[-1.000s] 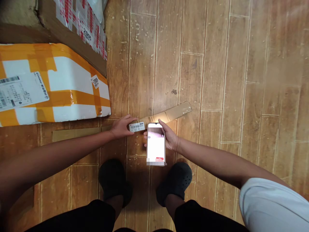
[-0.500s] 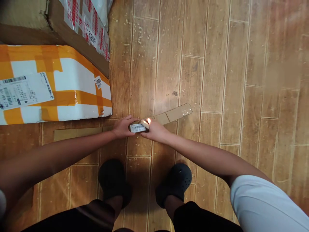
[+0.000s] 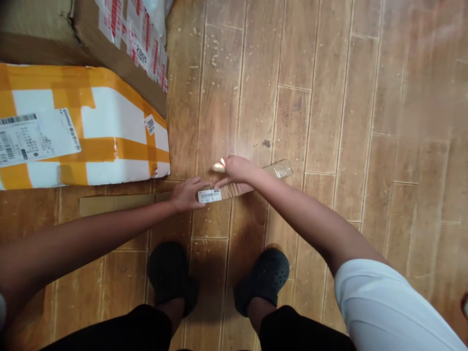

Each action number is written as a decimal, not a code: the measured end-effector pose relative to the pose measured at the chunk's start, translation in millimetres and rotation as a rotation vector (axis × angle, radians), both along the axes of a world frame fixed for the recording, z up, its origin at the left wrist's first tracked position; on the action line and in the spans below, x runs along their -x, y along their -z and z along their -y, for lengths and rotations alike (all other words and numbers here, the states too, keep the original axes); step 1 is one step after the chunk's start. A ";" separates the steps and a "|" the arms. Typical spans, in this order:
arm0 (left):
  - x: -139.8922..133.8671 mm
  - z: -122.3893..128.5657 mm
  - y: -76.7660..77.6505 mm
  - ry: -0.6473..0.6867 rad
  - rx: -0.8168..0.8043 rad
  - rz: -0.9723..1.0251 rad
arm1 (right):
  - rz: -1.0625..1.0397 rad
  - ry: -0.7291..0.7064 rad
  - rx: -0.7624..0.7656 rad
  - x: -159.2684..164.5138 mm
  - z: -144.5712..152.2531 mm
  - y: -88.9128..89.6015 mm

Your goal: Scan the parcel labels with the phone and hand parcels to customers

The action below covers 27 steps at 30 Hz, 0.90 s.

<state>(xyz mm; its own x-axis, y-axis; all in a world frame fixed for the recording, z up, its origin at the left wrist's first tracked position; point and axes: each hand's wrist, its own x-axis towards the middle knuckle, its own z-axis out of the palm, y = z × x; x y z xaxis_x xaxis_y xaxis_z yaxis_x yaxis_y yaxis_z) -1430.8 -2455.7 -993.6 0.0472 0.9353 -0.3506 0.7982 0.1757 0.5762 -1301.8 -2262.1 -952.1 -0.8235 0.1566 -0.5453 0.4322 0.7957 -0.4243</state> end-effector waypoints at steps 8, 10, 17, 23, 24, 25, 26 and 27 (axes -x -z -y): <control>-0.4 -0.8 -2.1 0.011 -0.016 0.012 | 0.125 0.405 0.140 31.3 -67.7 22.1; 0.5 -0.6 -1.7 0.012 -0.014 0.012 | 0.051 0.465 0.068 25.2 -63.3 19.9; 2.6 1.7 1.5 -0.005 -0.016 0.016 | -0.459 -0.184 0.017 -26.6 31.7 10.6; 2.9 -4.3 -2.4 0.029 -0.008 -0.006 | -0.357 -0.176 -0.146 -46.2 63.1 38.9; 4.5 -6.7 -4.8 0.034 -0.017 0.007 | -0.365 -0.183 -0.140 -45.6 58.7 40.8; 6.5 -9.0 -7.8 0.038 -0.035 0.028 | -0.373 -0.188 -0.135 -44.8 53.6 41.5; 8.8 -10.9 -10.9 0.044 -0.057 0.052 | -0.382 -0.190 -0.131 -44.1 48.7 41.4; 11.0 -11.8 -14.0 0.052 -0.078 0.073 | -0.391 -0.189 -0.129 -43.6 44.8 40.7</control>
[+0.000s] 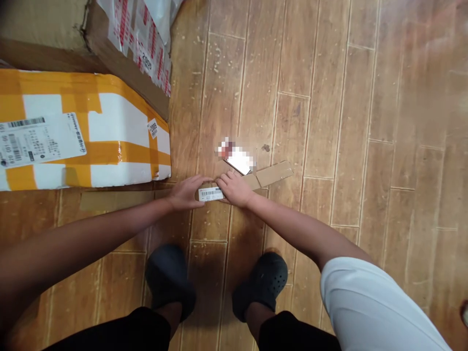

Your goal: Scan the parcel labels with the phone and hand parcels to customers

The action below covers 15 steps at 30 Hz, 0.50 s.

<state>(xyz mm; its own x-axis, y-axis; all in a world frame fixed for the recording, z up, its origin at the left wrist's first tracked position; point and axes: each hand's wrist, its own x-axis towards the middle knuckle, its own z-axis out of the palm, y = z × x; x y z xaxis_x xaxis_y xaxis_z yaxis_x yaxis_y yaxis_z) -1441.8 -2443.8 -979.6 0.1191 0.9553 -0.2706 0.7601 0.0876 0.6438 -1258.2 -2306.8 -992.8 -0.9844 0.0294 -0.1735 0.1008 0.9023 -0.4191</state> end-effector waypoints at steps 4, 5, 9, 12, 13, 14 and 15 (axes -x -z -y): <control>4.5 8.1 -5.1 0.040 -0.022 -0.002 | -0.031 -0.015 0.018 -0.4 -2.3 -0.7; 4.1 12.4 -3.8 0.046 -0.030 -0.002 | -0.036 -0.024 0.023 -1.1 -0.3 0.4; 1.5 26.7 7.6 0.075 -0.078 0.029 | -0.039 -0.039 0.041 -4.4 7.3 7.7; 2.5 28.3 14.8 0.118 -0.092 0.005 | -0.036 -0.030 0.050 -5.8 8.5 11.4; 3.5 27.4 16.3 0.133 -0.099 -0.001 | -0.035 -0.026 0.052 -5.8 8.3 11.9; 4.6 26.1 17.4 0.145 -0.106 -0.004 | -0.034 -0.022 0.053 -5.5 8.0 12.0; 5.7 24.6 18.2 0.152 -0.114 -0.006 | -0.033 -0.020 0.053 -5.0 7.6 11.8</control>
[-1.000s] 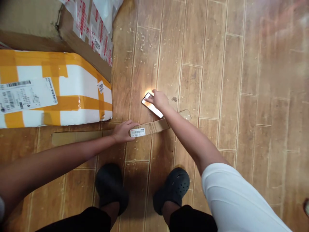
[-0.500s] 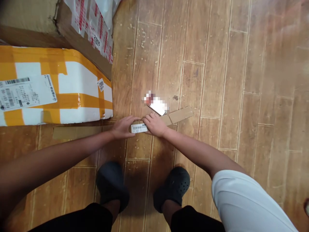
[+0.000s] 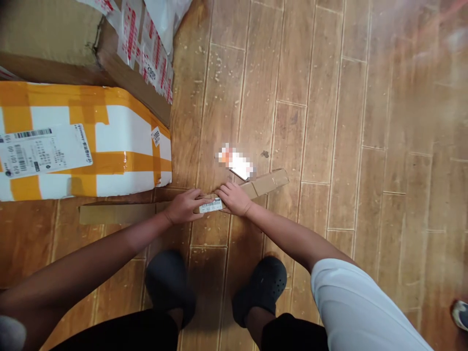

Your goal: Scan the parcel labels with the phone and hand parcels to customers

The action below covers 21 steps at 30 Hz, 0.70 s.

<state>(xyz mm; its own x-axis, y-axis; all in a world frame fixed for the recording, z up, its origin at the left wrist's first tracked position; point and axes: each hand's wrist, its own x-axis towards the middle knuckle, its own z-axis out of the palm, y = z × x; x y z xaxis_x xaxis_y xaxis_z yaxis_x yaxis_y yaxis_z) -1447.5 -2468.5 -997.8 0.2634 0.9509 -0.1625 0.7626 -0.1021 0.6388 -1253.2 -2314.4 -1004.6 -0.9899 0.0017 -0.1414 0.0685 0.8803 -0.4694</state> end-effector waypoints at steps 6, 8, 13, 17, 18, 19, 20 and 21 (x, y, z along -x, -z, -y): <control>4.5 -7.2 0.0 0.009 -0.027 -0.013 | -0.001 0.004 -0.008 4.8 -1.3 -6.0; 6.0 -8.7 -2.6 0.021 -0.029 -0.015 | -0.009 0.008 -0.001 5.8 -1.6 -8.3; 10.8 -10.6 -10.8 0.035 -0.037 0.009 | -0.043 0.011 0.045 6.4 -3.3 -9.4; 12.0 -9.1 -9.8 0.013 -0.036 0.021 | -0.067 0.026 0.075 5.1 -4.1 -4.8; 11.8 -8.4 -8.2 0.002 -0.038 0.027 | -0.071 0.029 0.082 4.5 -4.1 -3.6; 11.5 -7.7 -6.2 -0.008 -0.040 0.033 | -0.075 0.032 0.088 4.0 -4.0 -2.7; 11.1 -7.1 -4.1 -0.017 -0.041 0.038 | -0.079 0.033 0.094 3.5 -4.0 -2.0; 10.6 -6.6 -2.0 -0.027 -0.040 0.040 | -0.083 0.034 0.099 3.1 -3.9 -1.5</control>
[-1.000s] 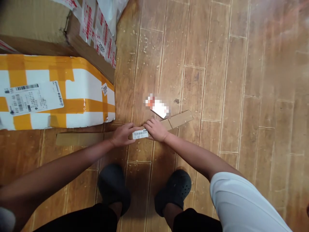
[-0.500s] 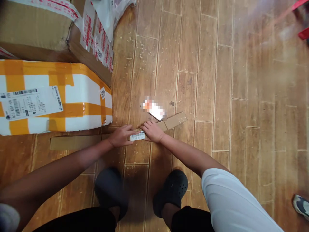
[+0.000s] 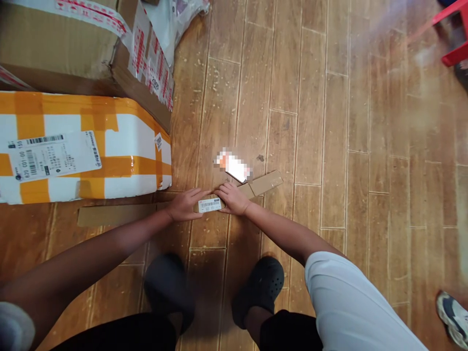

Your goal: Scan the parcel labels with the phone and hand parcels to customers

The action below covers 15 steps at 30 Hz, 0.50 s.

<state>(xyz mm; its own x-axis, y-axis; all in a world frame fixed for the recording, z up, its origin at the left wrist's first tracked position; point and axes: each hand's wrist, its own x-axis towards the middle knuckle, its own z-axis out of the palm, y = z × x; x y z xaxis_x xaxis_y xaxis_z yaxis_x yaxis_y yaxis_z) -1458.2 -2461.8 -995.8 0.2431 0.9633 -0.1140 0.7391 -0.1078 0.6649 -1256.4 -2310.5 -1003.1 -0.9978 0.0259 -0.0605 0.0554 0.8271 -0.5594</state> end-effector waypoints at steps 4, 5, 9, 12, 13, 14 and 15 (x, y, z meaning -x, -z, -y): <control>-1.5 -0.7 4.3 -0.021 0.021 -0.019 | -0.017 0.006 0.011 -0.6 -0.1 0.7; -1.7 -1.5 4.1 -0.021 0.025 -0.027 | -0.022 0.009 0.012 -0.5 -0.2 1.0; -2.1 -5.2 -0.8 -0.014 0.038 -0.053 | -0.036 0.012 0.013 -0.2 -0.8 2.5; -1.6 -6.9 -4.3 0.006 0.018 -0.031 | -0.039 0.011 0.013 0.0 -1.2 3.7; -1.3 -7.1 -4.6 0.018 0.007 -0.020 | -0.040 0.011 0.013 0.1 -1.3 3.9; -1.1 -7.2 -4.4 0.032 -0.002 -0.013 | -0.041 0.010 0.013 0.1 -1.4 4.0; -0.8 -7.1 -3.8 0.045 -0.009 -0.010 | -0.042 0.010 0.014 0.1 -1.4 4.1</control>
